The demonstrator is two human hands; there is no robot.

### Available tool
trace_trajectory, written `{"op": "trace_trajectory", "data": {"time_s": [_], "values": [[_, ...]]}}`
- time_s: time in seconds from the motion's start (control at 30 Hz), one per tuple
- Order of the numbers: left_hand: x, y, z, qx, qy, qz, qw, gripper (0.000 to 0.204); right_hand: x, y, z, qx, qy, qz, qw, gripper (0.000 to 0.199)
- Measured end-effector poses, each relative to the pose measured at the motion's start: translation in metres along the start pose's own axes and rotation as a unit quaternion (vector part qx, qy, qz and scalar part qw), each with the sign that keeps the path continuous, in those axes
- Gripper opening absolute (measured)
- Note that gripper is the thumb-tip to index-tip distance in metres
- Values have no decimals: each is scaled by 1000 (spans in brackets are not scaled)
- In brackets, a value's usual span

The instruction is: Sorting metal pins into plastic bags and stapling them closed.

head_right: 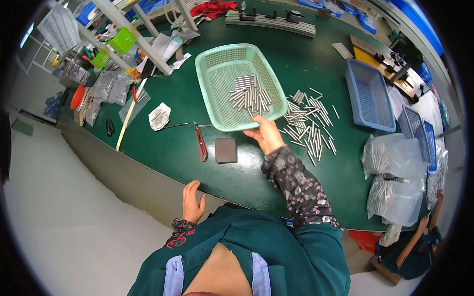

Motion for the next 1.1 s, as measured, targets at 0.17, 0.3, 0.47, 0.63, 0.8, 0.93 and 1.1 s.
{"op": "trace_trajectory", "data": {"time_s": [0.17,0.3,0.47,0.63,0.8,0.93,1.1], "values": [[-10,-15,-25,33,-60,21,997,44,21,60,47,8,6,-41,999,23],[-21,-25,-51,49,-116,42,991,45,49,102,58,-14,27,1,1000,25],[-32,-27,-60,48,-131,42,989,45,78,129,59,-26,30,-5,999,26],[-44,-37,-59,49,-126,51,989,45,95,160,62,-29,34,11,999,26],[-55,-42,-68,52,-139,49,988,44,127,181,82,6,44,36,998,26],[-67,-48,-76,51,-152,52,986,44,132,180,86,-29,65,20,997,29],[-96,-66,-51,58,-133,49,988,40,114,163,50,-129,127,-121,976,43]]}}
Point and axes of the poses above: each hand's wrist, its own z-axis towards the middle knuckle, its own y-axis out of the palm, x = y × z, the point moved 2 cm from there along z, towards the middle knuckle, and after that the axes turned 6 degrees about y, right-handed, at the moved point
